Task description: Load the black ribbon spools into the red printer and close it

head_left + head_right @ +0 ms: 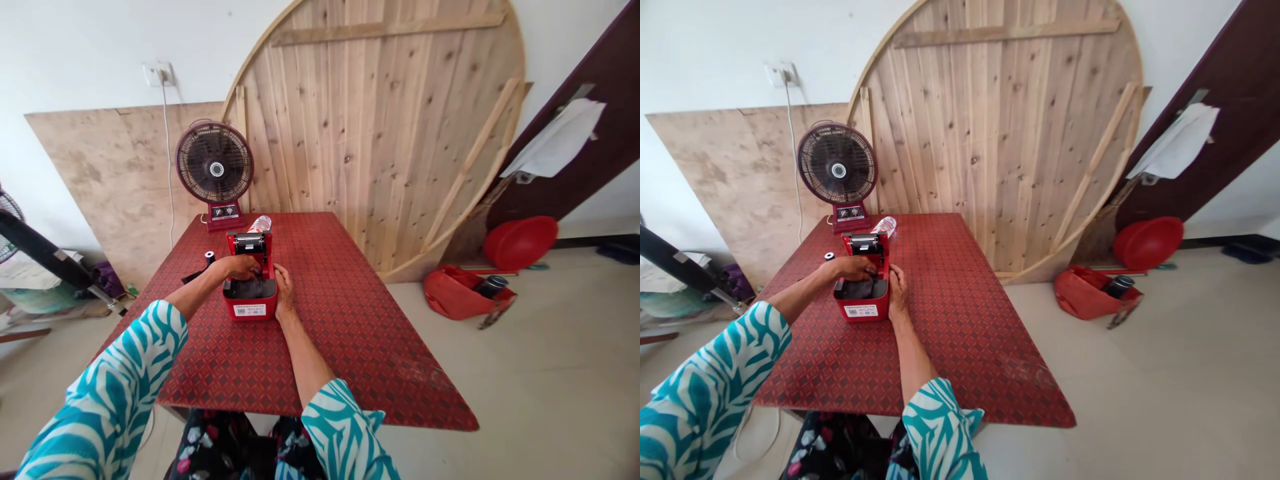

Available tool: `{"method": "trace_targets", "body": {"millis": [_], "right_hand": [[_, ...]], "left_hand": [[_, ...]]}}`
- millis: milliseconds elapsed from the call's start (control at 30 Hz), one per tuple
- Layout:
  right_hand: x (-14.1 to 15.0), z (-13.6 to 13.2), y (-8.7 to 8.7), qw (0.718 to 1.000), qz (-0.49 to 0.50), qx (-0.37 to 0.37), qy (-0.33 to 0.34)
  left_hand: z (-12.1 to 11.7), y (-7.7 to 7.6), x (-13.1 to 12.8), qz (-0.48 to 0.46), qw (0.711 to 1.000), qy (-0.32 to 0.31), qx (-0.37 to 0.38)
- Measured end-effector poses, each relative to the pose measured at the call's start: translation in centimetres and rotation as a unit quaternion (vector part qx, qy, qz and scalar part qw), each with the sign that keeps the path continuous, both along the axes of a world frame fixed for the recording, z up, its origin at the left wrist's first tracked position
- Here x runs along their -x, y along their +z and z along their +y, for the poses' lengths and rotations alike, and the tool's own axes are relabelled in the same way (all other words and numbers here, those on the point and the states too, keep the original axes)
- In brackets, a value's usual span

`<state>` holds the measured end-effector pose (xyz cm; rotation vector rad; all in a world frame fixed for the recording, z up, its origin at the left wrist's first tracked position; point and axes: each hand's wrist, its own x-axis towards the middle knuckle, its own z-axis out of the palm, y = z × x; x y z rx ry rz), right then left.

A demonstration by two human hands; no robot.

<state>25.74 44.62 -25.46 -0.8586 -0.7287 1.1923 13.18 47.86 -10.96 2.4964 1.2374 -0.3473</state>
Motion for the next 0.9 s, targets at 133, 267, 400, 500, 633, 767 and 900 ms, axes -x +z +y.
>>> {"method": "trace_targets", "body": {"millis": [133,267,400,500,633,767,900], "right_hand": [[-0.6,0.0,0.2,1.000,0.007,0.002,0.011],[-0.9,-0.2,0.7,1.000,0.023,0.008,0.015],[-1.0,-0.4,1.0,0.999,0.034,0.028,0.005],[-1.1,-0.4,0.9,0.999,0.021,0.035,0.001],[-1.3,-0.3,0.7,0.999,0.016,0.050,0.001],[-1.4,-0.1,0.4,0.998,0.031,0.051,0.001],[-1.5,-0.2,0.3,0.998,0.035,0.053,0.012]], "left_hand": [[-1.2,0.4,-0.2,-0.021,0.998,0.027,-0.047],[-3.4,1.5,1.7,-0.140,0.979,0.050,-0.141],[-5.2,2.4,6.9,-0.371,0.904,0.139,-0.160],[-5.3,1.4,11.8,-0.464,0.834,0.258,-0.150],[-3.9,-2.9,16.1,-0.513,0.768,0.359,-0.135],[-2.2,-7.7,17.4,-0.510,0.753,0.396,-0.125],[-1.6,-9.7,17.6,-0.471,0.780,0.394,-0.123]]}}
